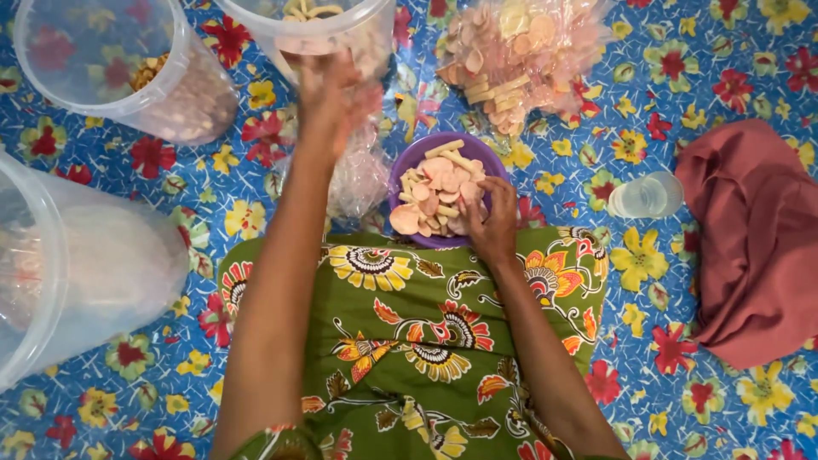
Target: Sorting small food pieces by hand and pouring them from a container into a bowl.
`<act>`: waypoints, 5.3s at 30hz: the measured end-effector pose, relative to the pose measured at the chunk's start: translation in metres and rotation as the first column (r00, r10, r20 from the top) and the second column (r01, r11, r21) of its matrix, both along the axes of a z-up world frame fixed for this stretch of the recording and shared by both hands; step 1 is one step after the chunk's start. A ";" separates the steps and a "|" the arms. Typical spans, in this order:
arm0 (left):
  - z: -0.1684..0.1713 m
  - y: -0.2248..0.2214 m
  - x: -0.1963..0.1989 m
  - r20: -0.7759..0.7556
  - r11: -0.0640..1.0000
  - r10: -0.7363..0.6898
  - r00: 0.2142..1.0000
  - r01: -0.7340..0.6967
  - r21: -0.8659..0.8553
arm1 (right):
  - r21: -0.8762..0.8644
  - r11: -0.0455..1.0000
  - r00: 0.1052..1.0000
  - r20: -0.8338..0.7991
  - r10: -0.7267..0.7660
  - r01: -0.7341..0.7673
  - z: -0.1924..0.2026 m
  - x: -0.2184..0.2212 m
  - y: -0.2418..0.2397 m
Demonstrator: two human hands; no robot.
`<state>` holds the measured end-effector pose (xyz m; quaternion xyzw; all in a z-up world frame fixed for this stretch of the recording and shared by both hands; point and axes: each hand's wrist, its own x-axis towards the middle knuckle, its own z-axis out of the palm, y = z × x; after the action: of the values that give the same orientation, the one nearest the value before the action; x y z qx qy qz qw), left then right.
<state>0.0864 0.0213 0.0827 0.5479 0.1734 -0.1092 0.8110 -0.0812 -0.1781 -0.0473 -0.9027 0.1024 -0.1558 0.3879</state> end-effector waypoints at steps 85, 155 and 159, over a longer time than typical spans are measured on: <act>-0.138 -0.037 -0.102 0.580 0.742 -0.625 0.523 0.165 0.650 | 0.689 0.725 0.996 -0.049 0.072 -0.019 0.011 -0.023 0.009; -0.151 -0.045 -0.109 0.359 0.552 -0.777 0.518 0.284 0.784 | 0.711 0.676 0.971 0.044 0.235 -0.196 -0.024 -0.018 0.001; -0.140 -0.043 -0.111 0.332 0.513 -0.802 0.497 0.286 0.809 | 0.718 0.670 0.975 0.051 0.217 -0.187 -0.023 -0.017 0.003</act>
<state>-0.0245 -0.0219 -0.0568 0.8189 -0.3088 -0.1047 0.4723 -0.0981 -0.1754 -0.0704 -0.6876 0.0620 -0.0420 0.7222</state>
